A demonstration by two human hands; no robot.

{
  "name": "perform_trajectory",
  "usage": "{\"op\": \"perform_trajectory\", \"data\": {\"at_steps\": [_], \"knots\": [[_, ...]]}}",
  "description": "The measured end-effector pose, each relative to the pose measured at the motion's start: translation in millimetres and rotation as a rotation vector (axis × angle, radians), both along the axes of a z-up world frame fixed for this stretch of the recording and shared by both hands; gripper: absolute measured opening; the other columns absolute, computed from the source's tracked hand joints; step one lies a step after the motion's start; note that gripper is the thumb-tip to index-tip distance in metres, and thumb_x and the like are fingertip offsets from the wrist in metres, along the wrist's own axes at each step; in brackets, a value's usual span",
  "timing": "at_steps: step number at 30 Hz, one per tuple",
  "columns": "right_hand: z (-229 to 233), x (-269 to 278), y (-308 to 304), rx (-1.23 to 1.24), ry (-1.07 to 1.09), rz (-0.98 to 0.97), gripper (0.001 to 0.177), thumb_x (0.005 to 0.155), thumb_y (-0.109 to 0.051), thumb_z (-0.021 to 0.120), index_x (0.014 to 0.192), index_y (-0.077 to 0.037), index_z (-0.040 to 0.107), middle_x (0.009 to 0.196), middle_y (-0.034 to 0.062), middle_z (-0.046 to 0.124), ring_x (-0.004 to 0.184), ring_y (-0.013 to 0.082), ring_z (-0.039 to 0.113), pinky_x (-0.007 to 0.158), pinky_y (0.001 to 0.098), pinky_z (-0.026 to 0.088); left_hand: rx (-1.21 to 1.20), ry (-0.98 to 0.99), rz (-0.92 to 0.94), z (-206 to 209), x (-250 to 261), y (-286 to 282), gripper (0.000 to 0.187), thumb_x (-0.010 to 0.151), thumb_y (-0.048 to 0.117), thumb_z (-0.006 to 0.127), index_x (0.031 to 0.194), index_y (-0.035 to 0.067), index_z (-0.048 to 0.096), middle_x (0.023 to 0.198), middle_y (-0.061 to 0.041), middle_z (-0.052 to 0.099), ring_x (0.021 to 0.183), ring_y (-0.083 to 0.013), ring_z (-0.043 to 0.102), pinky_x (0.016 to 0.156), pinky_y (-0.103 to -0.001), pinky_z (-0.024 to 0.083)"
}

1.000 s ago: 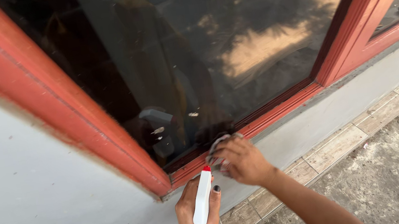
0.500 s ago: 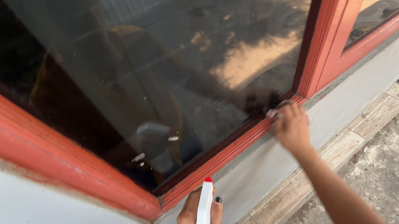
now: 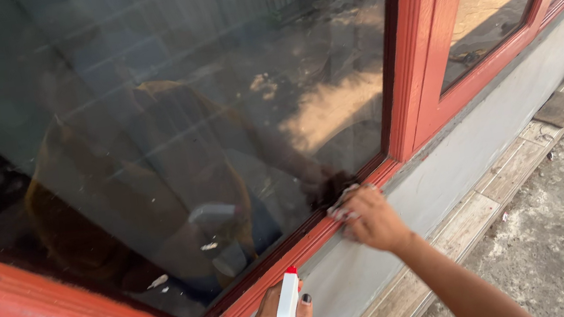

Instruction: The person sprays a window with a cleaning solution and wipes it with a cloth. They repeatedly spray and wipe different sections of the window, including the frame, to remove dirt and streaks.

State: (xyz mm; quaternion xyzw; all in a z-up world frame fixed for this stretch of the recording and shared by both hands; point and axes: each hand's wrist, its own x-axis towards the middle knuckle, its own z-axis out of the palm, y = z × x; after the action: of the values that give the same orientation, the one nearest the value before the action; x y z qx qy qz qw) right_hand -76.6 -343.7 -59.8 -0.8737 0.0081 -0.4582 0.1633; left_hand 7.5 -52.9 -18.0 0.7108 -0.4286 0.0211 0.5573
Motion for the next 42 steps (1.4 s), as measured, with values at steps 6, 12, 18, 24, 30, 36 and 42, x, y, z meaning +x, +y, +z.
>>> {"op": "perform_trajectory", "data": {"at_steps": [6, 12, 18, 24, 30, 36, 42], "knots": [[-10.2, -21.5, -80.8, 0.117, 0.044, -0.149, 0.018, 0.084, -0.007, 0.057, 0.101, -0.003, 0.062, 0.105, 0.0177, 0.061, 0.102, 0.0406, 0.056, 0.093, 0.0488, 0.047, 0.059, 0.047, 0.024, -2.1, -5.1, -21.3, 0.037, 0.085, 0.025, 0.072, 0.109, -0.003, 0.072, 0.097, -0.018, 0.079, 0.094, -0.0283, 0.082, 0.081, -0.038, 0.062], [-6.1, -15.3, -51.7, 0.165, -0.086, -0.384, 0.018, 0.089, -0.007, 0.059, 0.106, -0.001, 0.061, 0.112, 0.0196, 0.062, 0.104, 0.0428, 0.056, 0.093, 0.0497, 0.046, 0.032, 0.045, 0.037, -8.2, -5.7, -24.7, 0.037, 0.084, 0.027, 0.073, 0.107, -0.003, 0.074, 0.095, -0.018, 0.08, 0.092, -0.0277, 0.079, 0.081, -0.038, 0.062], [-2.6, -22.3, -27.7, 0.119, -0.125, -0.377, 0.02, 0.089, -0.005, 0.057, 0.109, -0.003, 0.062, 0.118, 0.0182, 0.065, 0.112, 0.0411, 0.058, 0.102, 0.0499, 0.044, -0.029, -0.063, 0.046, -34.7, 12.9, -27.7, 0.041, 0.086, 0.032, 0.074, 0.107, -0.004, 0.074, 0.095, -0.018, 0.08, 0.096, -0.0273, 0.081, 0.087, -0.039, 0.061], [-2.0, -23.0, -62.7, 0.153, -0.009, -0.523, 0.023, 0.088, -0.004, 0.057, 0.111, -0.001, 0.06, 0.116, 0.0194, 0.065, 0.113, 0.0413, 0.057, 0.103, 0.0524, 0.043, 0.025, -0.051, 0.076, -39.9, 23.7, -31.9, 0.041, 0.085, 0.033, 0.074, 0.106, -0.002, 0.075, 0.094, -0.018, 0.081, 0.096, -0.0275, 0.081, 0.089, -0.04, 0.06], [-7.6, 7.7, -41.0, 0.415, 0.015, -0.636, 0.02, 0.087, -0.007, 0.063, 0.106, -0.004, 0.06, 0.107, 0.0197, 0.064, 0.108, 0.0393, 0.058, 0.092, 0.048, 0.047, 0.163, 0.056, 0.01, -28.4, 20.7, -35.3, 0.045, 0.085, 0.034, 0.074, 0.113, -0.001, 0.072, 0.098, -0.017, 0.08, 0.097, -0.0272, 0.081, 0.086, -0.04, 0.061], [-13.6, 50.6, 63.4, 0.57, -0.357, -0.228, 0.031, 0.095, -0.004, 0.058, 0.126, -0.004, 0.055, 0.128, 0.0173, 0.056, 0.122, 0.0348, 0.055, 0.108, 0.0431, 0.042, 0.135, 0.026, -0.032, -16.3, 17.8, -27.7, 0.039, 0.083, 0.029, 0.074, 0.109, -0.001, 0.073, 0.097, -0.015, 0.081, 0.092, -0.0254, 0.078, 0.082, -0.038, 0.062], [21.7, 78.7, 74.1, 0.311, -0.472, -0.26, 0.055, 0.098, -0.012, 0.051, 0.149, 0.006, 0.038, 0.155, 0.0288, 0.031, 0.144, 0.0454, 0.034, 0.122, 0.0528, 0.025, -0.016, -0.088, -0.034, -31.0, 32.2, -22.4, 0.037, 0.082, 0.024, 0.077, 0.108, -0.002, 0.073, 0.097, -0.016, 0.081, 0.094, -0.0263, 0.082, 0.085, -0.037, 0.062]]}}
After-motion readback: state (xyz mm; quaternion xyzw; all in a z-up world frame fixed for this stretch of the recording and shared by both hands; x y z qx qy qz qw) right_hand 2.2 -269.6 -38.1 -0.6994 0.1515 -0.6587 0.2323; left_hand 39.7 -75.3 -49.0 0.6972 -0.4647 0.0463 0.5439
